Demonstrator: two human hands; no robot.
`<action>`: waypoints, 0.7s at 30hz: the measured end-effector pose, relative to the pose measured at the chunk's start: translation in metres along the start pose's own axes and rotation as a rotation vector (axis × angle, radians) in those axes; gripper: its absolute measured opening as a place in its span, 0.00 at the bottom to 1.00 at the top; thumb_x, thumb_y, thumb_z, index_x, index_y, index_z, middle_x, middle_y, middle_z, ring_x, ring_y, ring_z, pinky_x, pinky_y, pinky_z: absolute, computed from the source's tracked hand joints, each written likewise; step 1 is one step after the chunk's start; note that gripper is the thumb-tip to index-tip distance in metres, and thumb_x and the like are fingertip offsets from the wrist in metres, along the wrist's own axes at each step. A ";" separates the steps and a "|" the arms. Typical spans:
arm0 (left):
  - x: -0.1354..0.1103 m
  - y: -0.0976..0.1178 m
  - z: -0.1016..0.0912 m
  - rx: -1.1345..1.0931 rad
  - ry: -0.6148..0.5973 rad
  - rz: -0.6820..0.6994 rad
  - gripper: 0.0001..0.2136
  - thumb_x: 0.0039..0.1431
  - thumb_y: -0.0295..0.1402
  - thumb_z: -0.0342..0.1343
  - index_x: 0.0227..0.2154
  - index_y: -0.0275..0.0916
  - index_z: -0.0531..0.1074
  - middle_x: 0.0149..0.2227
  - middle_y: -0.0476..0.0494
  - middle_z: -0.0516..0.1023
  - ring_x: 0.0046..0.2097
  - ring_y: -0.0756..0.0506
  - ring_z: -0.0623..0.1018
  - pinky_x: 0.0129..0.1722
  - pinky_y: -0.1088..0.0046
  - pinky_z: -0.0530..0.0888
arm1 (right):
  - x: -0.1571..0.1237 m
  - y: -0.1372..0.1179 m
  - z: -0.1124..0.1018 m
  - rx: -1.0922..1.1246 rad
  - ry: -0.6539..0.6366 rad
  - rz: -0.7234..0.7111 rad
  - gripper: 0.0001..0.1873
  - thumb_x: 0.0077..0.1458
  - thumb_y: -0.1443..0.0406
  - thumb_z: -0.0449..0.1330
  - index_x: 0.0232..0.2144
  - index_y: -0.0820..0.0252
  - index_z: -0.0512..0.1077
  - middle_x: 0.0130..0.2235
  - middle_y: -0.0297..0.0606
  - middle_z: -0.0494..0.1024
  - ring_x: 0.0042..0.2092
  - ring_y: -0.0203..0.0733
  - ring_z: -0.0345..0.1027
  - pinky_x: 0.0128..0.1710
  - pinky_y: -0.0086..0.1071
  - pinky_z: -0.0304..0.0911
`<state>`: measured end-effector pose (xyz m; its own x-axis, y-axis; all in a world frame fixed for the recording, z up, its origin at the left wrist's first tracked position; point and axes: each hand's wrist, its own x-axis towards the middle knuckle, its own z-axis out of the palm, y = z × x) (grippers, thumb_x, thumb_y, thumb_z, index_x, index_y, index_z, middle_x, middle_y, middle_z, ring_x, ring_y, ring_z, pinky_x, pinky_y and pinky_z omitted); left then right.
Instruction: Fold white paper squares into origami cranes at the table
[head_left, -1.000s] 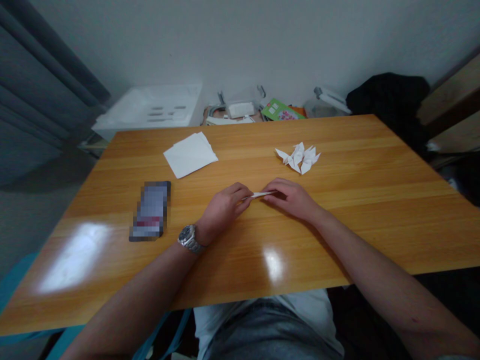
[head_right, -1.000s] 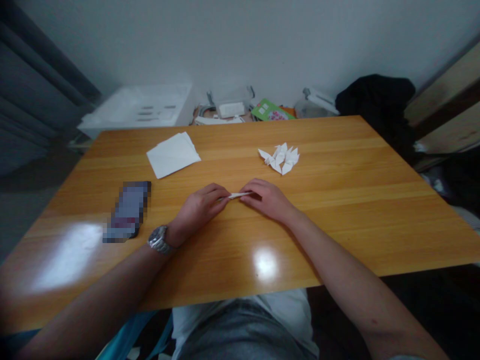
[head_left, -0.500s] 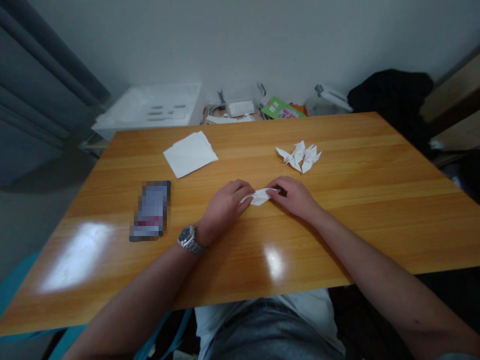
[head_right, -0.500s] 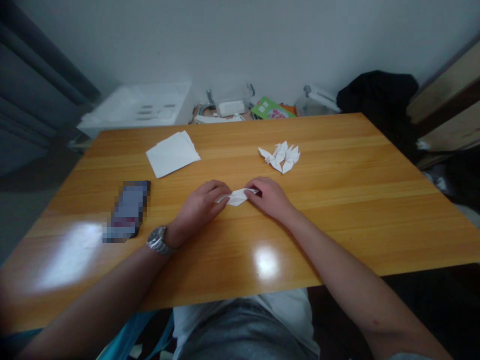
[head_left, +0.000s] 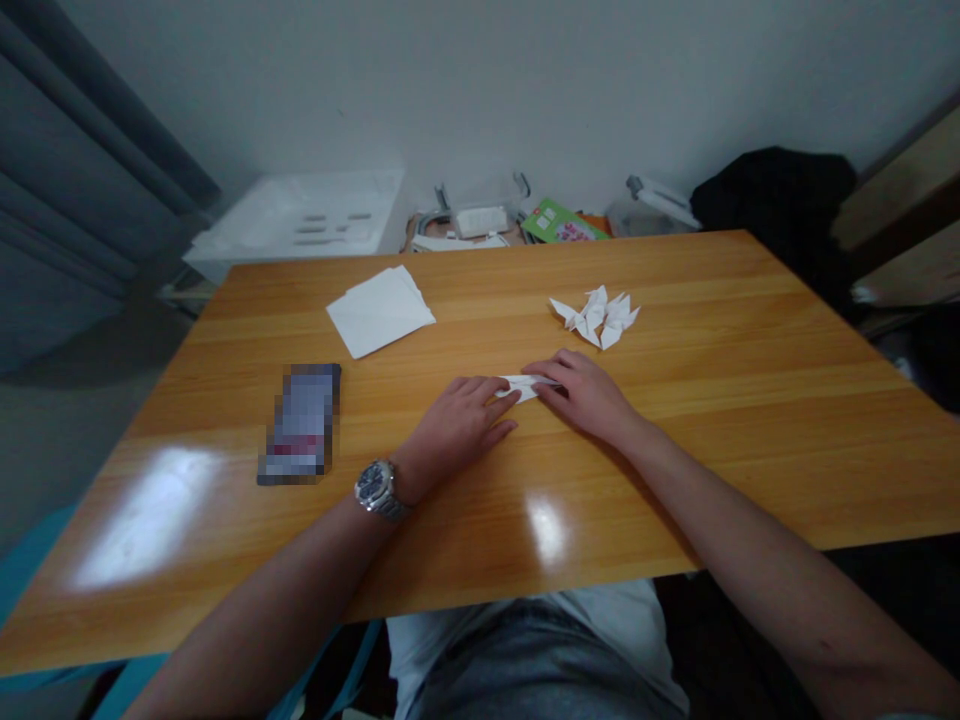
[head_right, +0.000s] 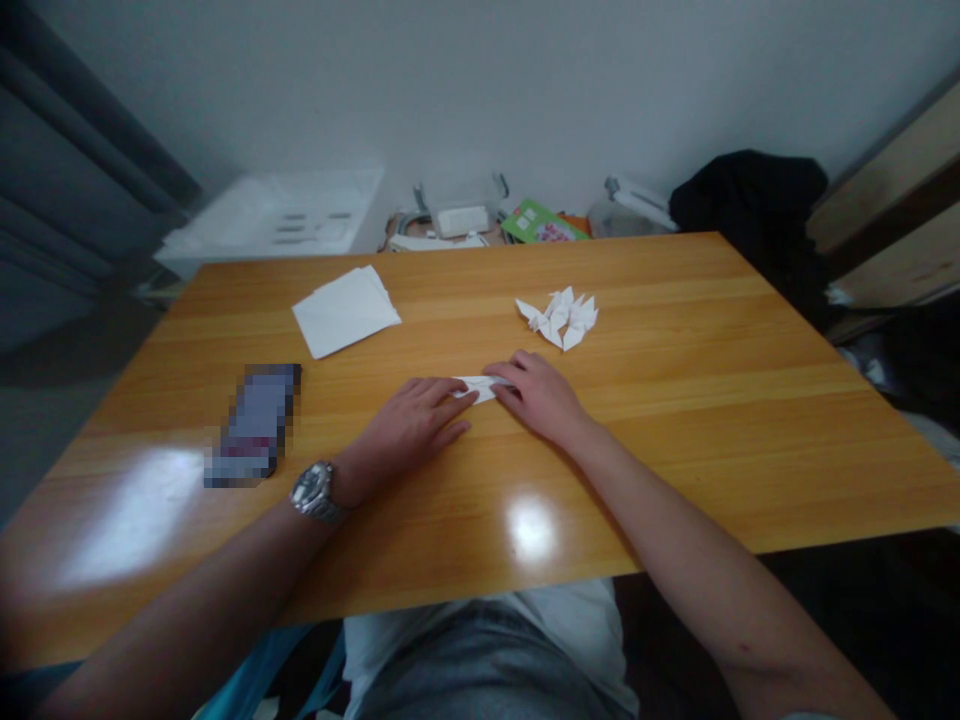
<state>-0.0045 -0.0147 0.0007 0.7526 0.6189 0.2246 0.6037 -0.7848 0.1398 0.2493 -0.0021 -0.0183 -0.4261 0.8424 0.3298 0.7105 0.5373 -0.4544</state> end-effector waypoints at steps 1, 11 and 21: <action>0.000 0.000 0.000 0.009 0.005 -0.010 0.19 0.71 0.40 0.52 0.60 0.39 0.70 0.58 0.36 0.74 0.56 0.37 0.74 0.58 0.55 0.69 | 0.000 0.000 0.000 0.000 -0.008 -0.016 0.15 0.67 0.62 0.58 0.54 0.54 0.77 0.45 0.45 0.76 0.47 0.51 0.70 0.48 0.45 0.66; 0.000 -0.005 -0.001 -0.020 0.032 -0.141 0.23 0.72 0.44 0.50 0.61 0.35 0.69 0.60 0.33 0.73 0.60 0.35 0.72 0.61 0.54 0.67 | -0.002 -0.008 -0.007 -0.056 -0.105 -0.174 0.18 0.69 0.57 0.55 0.54 0.53 0.79 0.43 0.45 0.73 0.45 0.49 0.66 0.48 0.46 0.66; 0.000 -0.018 0.006 -0.155 0.024 -0.086 0.18 0.71 0.34 0.51 0.60 0.41 0.72 0.60 0.36 0.73 0.60 0.38 0.73 0.62 0.54 0.69 | 0.001 -0.012 -0.005 0.040 -0.015 -0.192 0.13 0.69 0.61 0.56 0.49 0.54 0.79 0.48 0.46 0.76 0.51 0.50 0.69 0.53 0.48 0.66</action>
<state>-0.0138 -0.0003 -0.0077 0.6926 0.6842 0.2285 0.6161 -0.7258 0.3059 0.2428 -0.0076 -0.0084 -0.5600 0.7248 0.4015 0.5930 0.6890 -0.4166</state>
